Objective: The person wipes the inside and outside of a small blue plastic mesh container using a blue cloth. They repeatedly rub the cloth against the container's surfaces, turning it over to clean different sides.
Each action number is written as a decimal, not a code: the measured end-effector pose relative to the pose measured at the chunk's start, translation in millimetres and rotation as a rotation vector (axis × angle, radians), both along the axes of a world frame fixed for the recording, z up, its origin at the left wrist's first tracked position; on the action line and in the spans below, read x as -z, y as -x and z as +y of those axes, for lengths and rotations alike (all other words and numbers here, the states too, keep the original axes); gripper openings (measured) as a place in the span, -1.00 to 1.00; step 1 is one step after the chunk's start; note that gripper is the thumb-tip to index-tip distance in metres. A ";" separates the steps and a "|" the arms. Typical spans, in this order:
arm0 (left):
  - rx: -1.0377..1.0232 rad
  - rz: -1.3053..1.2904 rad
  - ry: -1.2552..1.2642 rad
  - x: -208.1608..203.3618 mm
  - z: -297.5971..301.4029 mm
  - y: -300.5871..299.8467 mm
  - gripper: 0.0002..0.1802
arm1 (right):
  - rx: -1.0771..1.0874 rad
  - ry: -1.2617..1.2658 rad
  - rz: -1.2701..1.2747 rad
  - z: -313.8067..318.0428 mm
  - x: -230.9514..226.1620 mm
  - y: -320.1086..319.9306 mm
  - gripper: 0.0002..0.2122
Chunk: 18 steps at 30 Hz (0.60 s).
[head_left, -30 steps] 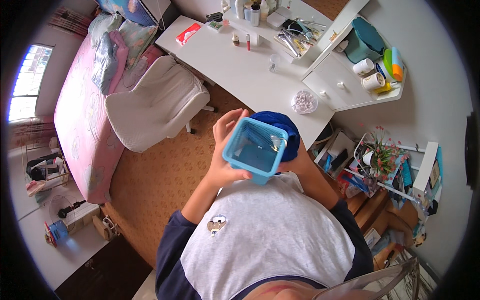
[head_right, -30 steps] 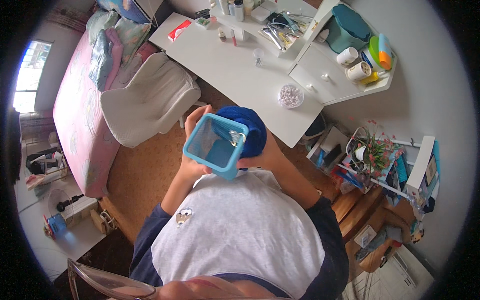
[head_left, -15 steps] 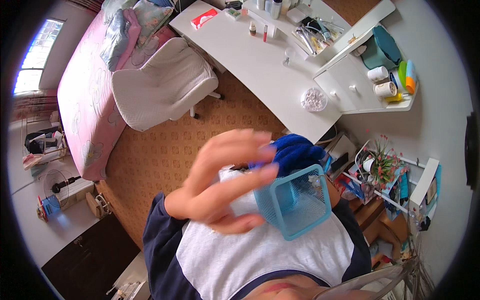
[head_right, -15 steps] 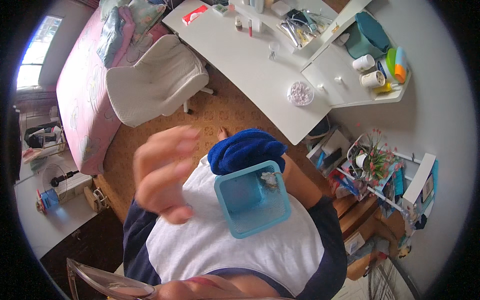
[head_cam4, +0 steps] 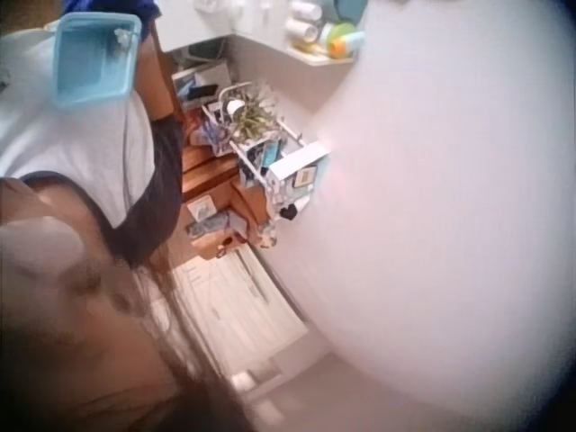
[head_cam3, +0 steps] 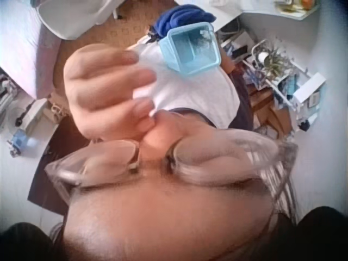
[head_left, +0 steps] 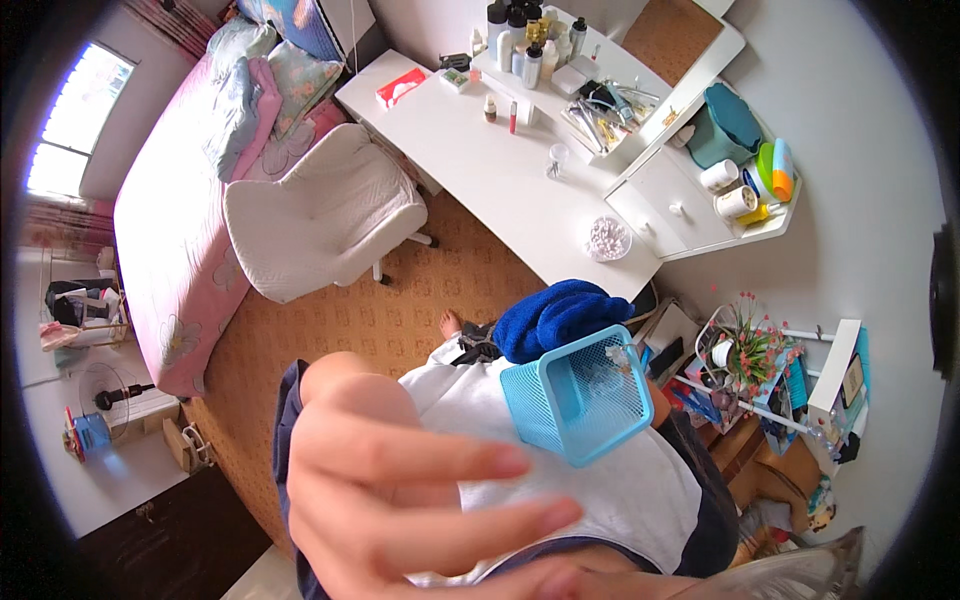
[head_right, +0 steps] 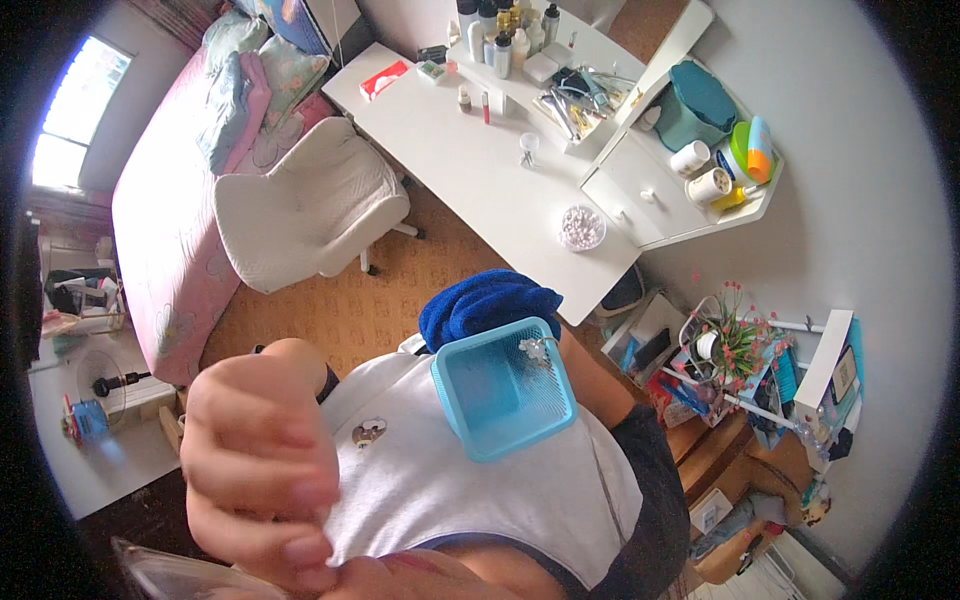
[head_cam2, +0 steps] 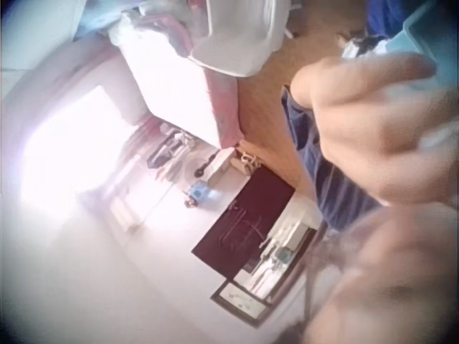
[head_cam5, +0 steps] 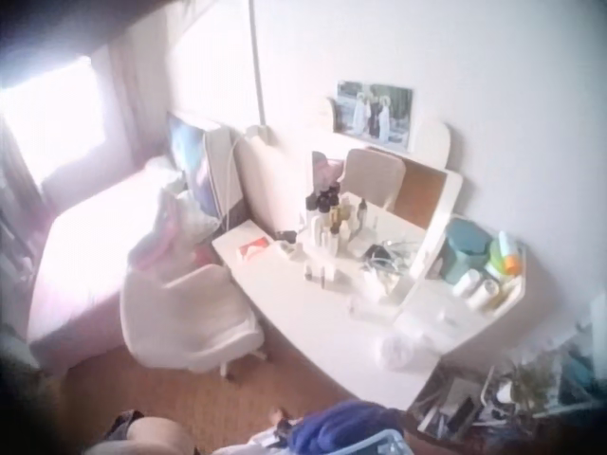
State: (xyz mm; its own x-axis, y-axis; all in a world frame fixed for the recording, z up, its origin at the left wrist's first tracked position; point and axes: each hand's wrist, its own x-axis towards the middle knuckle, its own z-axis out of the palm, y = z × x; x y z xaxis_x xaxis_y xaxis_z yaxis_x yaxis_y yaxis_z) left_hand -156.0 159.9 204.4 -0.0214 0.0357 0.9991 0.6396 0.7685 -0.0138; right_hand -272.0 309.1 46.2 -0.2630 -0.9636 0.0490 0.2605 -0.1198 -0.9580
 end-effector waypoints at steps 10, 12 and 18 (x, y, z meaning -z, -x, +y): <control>-0.014 -0.036 0.276 -3.8 -7.9 49.6 -0.85 | -0.501 0.410 0.173 -111.0 -37.1 -138.8 -0.13; 0.103 -0.066 0.138 -6.1 28.4 58.5 -0.84 | -0.475 0.439 0.220 -112.2 -28.5 -143.2 -0.14; 0.055 -0.081 0.087 16.8 46.4 76.1 -0.78 | -0.405 0.211 0.091 -77.6 -1.6 -77.0 -0.15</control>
State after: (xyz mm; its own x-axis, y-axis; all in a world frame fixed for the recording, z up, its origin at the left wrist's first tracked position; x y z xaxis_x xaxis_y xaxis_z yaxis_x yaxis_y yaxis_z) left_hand -232.1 206.3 187.6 -0.0975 0.1251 0.9873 0.6827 0.7303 -0.0251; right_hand -195.1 231.5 47.8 0.1465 -0.9543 0.2607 0.2427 -0.2208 -0.9446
